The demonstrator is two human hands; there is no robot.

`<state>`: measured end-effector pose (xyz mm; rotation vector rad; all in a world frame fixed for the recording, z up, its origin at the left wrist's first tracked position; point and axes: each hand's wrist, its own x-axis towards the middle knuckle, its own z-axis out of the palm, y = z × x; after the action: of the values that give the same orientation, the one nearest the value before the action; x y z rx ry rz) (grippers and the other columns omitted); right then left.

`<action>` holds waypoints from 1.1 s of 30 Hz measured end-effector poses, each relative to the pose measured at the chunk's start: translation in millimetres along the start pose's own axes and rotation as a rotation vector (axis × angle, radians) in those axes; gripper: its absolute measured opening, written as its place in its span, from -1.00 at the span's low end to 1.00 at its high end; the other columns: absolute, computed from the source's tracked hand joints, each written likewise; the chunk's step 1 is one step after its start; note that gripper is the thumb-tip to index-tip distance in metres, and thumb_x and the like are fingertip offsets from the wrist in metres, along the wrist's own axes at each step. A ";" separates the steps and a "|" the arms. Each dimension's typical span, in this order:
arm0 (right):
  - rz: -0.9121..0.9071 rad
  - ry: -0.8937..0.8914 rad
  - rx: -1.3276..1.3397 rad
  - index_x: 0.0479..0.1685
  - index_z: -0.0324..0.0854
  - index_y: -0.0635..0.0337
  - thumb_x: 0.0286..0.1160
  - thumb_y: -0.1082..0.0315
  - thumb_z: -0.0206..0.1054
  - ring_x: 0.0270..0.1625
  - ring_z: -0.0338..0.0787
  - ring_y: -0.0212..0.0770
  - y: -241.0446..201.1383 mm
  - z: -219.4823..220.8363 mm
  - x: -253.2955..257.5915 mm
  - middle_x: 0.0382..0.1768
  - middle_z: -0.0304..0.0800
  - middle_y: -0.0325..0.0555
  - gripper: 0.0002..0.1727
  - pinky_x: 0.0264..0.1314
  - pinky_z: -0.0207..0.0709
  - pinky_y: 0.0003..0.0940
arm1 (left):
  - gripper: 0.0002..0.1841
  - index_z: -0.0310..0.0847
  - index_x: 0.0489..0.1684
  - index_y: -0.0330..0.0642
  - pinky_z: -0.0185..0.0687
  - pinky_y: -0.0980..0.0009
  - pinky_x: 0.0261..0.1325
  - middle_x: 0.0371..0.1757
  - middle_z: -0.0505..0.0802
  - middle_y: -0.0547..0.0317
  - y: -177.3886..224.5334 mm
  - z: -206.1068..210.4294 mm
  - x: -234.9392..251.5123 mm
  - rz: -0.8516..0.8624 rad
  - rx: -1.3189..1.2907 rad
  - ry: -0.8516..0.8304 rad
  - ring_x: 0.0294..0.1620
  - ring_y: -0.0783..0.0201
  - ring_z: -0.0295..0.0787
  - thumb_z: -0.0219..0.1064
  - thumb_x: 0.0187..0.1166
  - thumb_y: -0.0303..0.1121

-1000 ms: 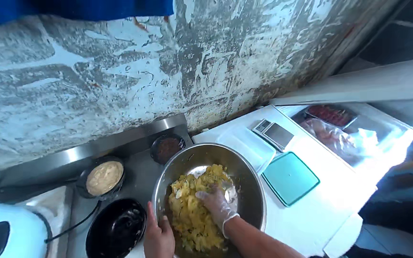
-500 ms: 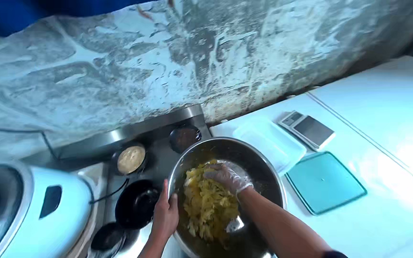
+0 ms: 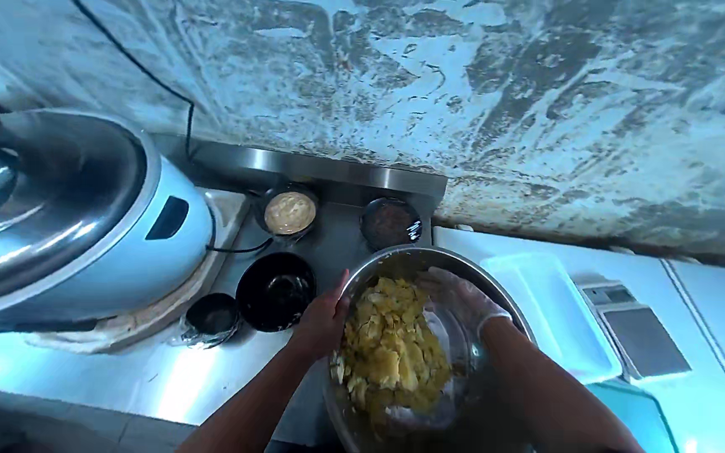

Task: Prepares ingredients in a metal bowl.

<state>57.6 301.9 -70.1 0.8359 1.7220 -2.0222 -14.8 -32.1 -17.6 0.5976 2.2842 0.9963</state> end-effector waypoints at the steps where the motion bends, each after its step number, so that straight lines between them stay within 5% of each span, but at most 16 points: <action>1: 0.037 -0.027 0.045 0.51 0.56 0.11 0.83 -0.13 -0.05 0.34 0.78 -0.17 -2.3 11.4 18.4 0.33 0.81 -0.11 -0.39 0.39 0.62 -0.17 | -0.39 -0.08 0.94 0.14 0.34 -0.02 0.69 0.67 0.55 -0.01 1.9 -1.3 0.3 -0.026 -0.005 -0.008 0.63 0.09 0.51 -0.15 0.88 -0.11; 3: 0.060 -0.083 -0.111 0.50 0.55 0.09 0.85 -0.06 -0.02 0.28 0.79 -0.23 -17.4 57.1 31.8 0.27 0.83 -0.15 -0.46 0.35 0.61 -0.21 | -0.41 -0.06 0.93 0.18 0.33 -0.02 0.70 0.68 0.54 0.05 4.5 -2.5 0.0 -0.051 -0.010 -0.005 0.63 0.11 0.51 -0.14 0.89 -0.11; 6: 0.070 -0.331 -0.688 0.29 0.69 0.21 0.68 0.15 0.33 0.22 0.73 -0.27 -55.8 138.9 10.2 0.18 0.79 -0.07 -0.61 0.41 0.54 -0.24 | -0.41 -0.03 0.92 0.19 0.33 -0.04 0.69 0.71 0.51 0.08 4.0 -3.1 -2.4 -0.040 -0.032 0.010 0.64 0.12 0.50 -0.11 0.89 -0.12; 8: -0.093 -0.616 -1.016 0.13 0.76 0.25 0.44 0.11 0.55 0.18 0.77 -0.15 -55.0 166.4 5.3 0.09 0.83 0.03 -0.56 0.38 0.58 -0.07 | -0.42 -0.01 0.92 0.22 0.33 -0.06 0.68 0.69 0.53 0.11 6.7 -4.1 -3.3 -0.061 -0.032 0.012 0.62 0.12 0.52 -0.11 0.89 -0.11; 10: -0.301 -0.726 -1.316 0.11 0.80 0.13 0.37 -0.10 0.54 0.20 0.78 0.06 -47.2 173.3 -20.6 0.08 0.84 0.07 -0.47 0.31 0.57 0.26 | -0.43 -0.02 0.92 0.30 0.35 -0.07 0.67 0.66 0.57 0.13 11.6 -3.7 -5.1 -0.107 -0.035 0.005 0.61 0.11 0.54 -0.12 0.90 -0.10; 12: -0.511 -0.578 -1.503 0.17 0.77 -0.06 0.41 -0.14 0.42 0.36 0.71 0.11 -21.4 160.0 -60.0 0.20 0.81 -0.05 -0.52 0.42 0.45 0.42 | -0.42 -0.05 0.92 0.34 0.36 -0.04 0.66 0.66 0.57 0.17 11.3 -2.4 -7.1 -0.121 -0.042 0.010 0.60 0.14 0.54 -0.12 0.89 -0.10; 13: -0.606 -0.458 -1.529 0.33 0.70 -0.19 0.47 -0.12 0.35 0.61 0.53 0.07 -1.2 146.1 -76.0 0.43 0.71 -0.17 -0.51 0.63 0.20 0.46 | -0.42 -0.06 0.93 0.33 0.36 -0.01 0.67 0.68 0.55 0.18 9.2 -2.1 -7.8 -0.109 -0.045 0.014 0.61 0.16 0.53 -0.12 0.90 -0.11; 15: -0.679 -0.230 -1.551 0.67 0.44 -0.49 0.53 -0.13 0.30 0.89 0.06 0.18 39.0 111.1 -89.1 0.79 0.32 -0.28 -0.37 0.67 -0.19 0.70 | -0.42 -0.01 0.92 0.22 0.44 -0.01 0.61 0.63 0.61 0.08 4.3 1.8 -9.7 -0.031 -0.042 0.070 0.53 0.13 0.62 -0.08 0.89 -0.16; 18: -0.344 -0.137 -1.589 0.86 0.10 -0.59 0.57 -0.01 0.23 0.92 -0.21 0.31 31.8 83.6 -88.6 0.93 -0.08 -0.21 -0.22 0.65 -0.24 0.73 | -0.40 -0.05 0.93 0.15 0.50 0.01 0.55 0.59 0.64 0.02 7.0 3.1 -10.4 0.002 0.001 0.085 0.45 0.09 0.69 -0.06 0.89 -0.19; 19: -0.236 -0.121 -1.489 0.86 0.14 -0.54 0.59 0.14 0.20 0.94 -0.17 0.19 20.7 80.0 -91.1 0.93 -0.08 -0.25 -0.23 0.74 -0.16 0.58 | -0.40 -0.07 0.94 0.14 0.50 0.02 0.55 0.60 0.63 0.02 8.4 4.2 -11.0 -0.007 0.008 0.083 0.45 0.09 0.69 -0.06 0.89 -0.20; 22: -0.127 0.201 -0.831 0.63 0.55 -0.17 0.63 0.23 0.23 0.73 0.42 -0.19 13.9 56.8 -104.5 0.68 0.49 -0.25 -0.46 0.75 0.34 0.04 | -0.39 -0.11 0.95 0.14 0.46 0.03 0.58 0.65 0.58 0.07 8.0 6.7 -13.8 -0.028 0.012 0.098 0.51 0.11 0.64 -0.07 0.89 -0.21; 24: 0.016 0.440 -0.398 0.49 0.65 0.03 0.69 0.12 0.27 0.51 0.65 -0.16 30.5 36.8 -111.2 0.46 0.70 -0.10 -0.54 0.54 0.54 -0.01 | -0.39 -0.09 0.94 0.13 0.45 0.01 0.60 0.67 0.56 0.09 8.1 8.2 -14.1 -0.019 0.001 0.122 0.54 0.10 0.62 -0.06 0.89 -0.22; 26: 0.211 0.578 0.004 0.45 0.59 0.11 0.81 -0.02 0.08 0.35 0.71 -0.06 53.3 32.5 -116.0 0.32 0.74 0.01 -0.50 0.32 0.61 0.07 | -0.39 -0.07 0.94 0.11 0.43 0.01 0.62 0.72 0.51 0.13 8.9 9.1 -13.2 -0.016 -0.010 0.131 0.58 0.12 0.58 -0.07 0.89 -0.22; 30: 0.277 0.520 0.563 0.53 0.46 -0.06 0.74 -0.31 -0.13 0.30 0.73 0.00 78.3 72.9 -105.7 0.28 0.74 0.00 -0.32 0.24 0.62 0.21 | -0.40 -0.05 0.93 0.09 0.46 0.01 0.58 0.69 0.55 0.09 6.9 12.7 -13.2 -0.016 0.011 0.138 0.53 0.08 0.62 -0.07 0.88 -0.24; 33: 0.166 0.406 0.624 0.43 0.55 0.05 0.77 -0.17 -0.02 0.18 0.82 0.01 61.1 95.8 -83.8 0.15 0.81 0.07 -0.42 0.18 0.70 0.16 | -0.40 -0.06 0.93 0.10 0.43 0.03 0.61 0.68 0.55 0.08 4.3 10.0 -10.3 0.012 -0.003 0.141 0.57 0.09 0.59 -0.08 0.88 -0.24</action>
<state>139.2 187.6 -55.2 1.6187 1.1171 -2.4186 0.1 -30.4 -16.6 0.5555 2.4038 1.0785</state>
